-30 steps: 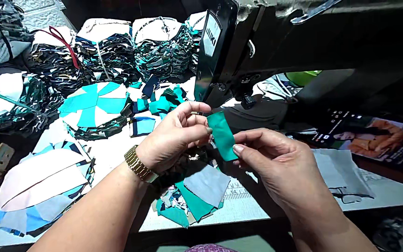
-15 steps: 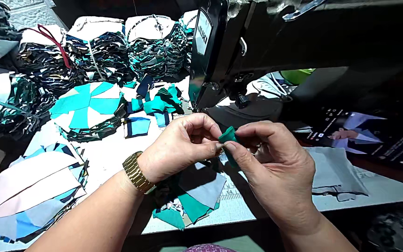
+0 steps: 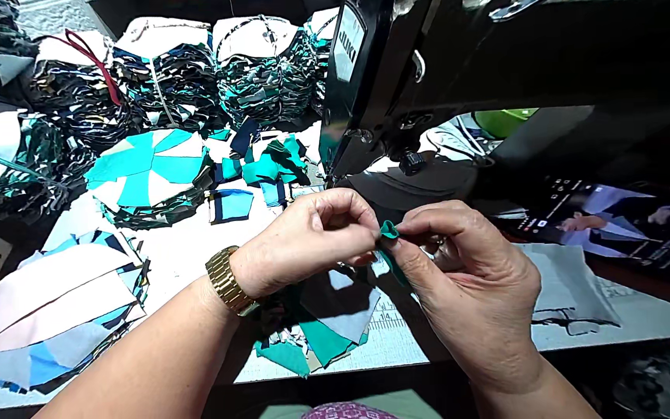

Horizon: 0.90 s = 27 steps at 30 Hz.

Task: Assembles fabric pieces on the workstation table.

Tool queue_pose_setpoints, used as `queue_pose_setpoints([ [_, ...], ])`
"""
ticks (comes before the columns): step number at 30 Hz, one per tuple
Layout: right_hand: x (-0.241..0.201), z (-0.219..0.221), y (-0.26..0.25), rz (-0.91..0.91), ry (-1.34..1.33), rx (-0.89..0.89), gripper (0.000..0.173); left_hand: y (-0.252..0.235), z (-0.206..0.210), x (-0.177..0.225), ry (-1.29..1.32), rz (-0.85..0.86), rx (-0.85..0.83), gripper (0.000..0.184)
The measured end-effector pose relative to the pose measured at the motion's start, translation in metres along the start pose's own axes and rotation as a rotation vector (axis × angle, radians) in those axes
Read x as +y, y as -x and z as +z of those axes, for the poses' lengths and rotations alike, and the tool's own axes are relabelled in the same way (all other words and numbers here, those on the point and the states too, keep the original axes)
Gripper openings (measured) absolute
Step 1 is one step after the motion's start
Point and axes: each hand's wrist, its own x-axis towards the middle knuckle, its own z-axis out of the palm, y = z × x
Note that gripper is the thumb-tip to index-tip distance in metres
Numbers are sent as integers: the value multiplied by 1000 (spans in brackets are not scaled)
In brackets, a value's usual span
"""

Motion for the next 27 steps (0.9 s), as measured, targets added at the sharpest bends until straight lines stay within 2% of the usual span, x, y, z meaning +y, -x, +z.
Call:
queue_pose_setpoints([
  [4,-1,-2,1,-45,9,-62,11,0,0,-3,-22,4,-3,9],
  [7,-4,-4,2,-65,38,-75,9,1,0,0,-7,-67,-15,6],
  [13,-2,-7,5,-168,98,-126,6,1,0,3,67,-173,43,10],
  [15,-1,-5,7,-177,134,-132,4,1,1,1,18,-163,78,3],
  [16,-2,-5,7,-158,139,-127,5,1,0,0,-19,-135,76,8],
  [18,-4,-4,7,-87,105,-108,8,0,-2,-2,-69,-34,30,28],
  [19,-6,-5,5,-39,70,-99,11,0,-2,-1,-54,5,-6,31],
  [22,-10,-4,0,97,-14,-64,15,2,1,3,-64,44,-41,26],
  [25,-13,-5,-2,231,-66,-78,11,-1,2,-3,-167,74,1,18],
  [27,-13,-9,-3,387,-222,-138,20,-2,-2,-5,-216,72,44,10],
])
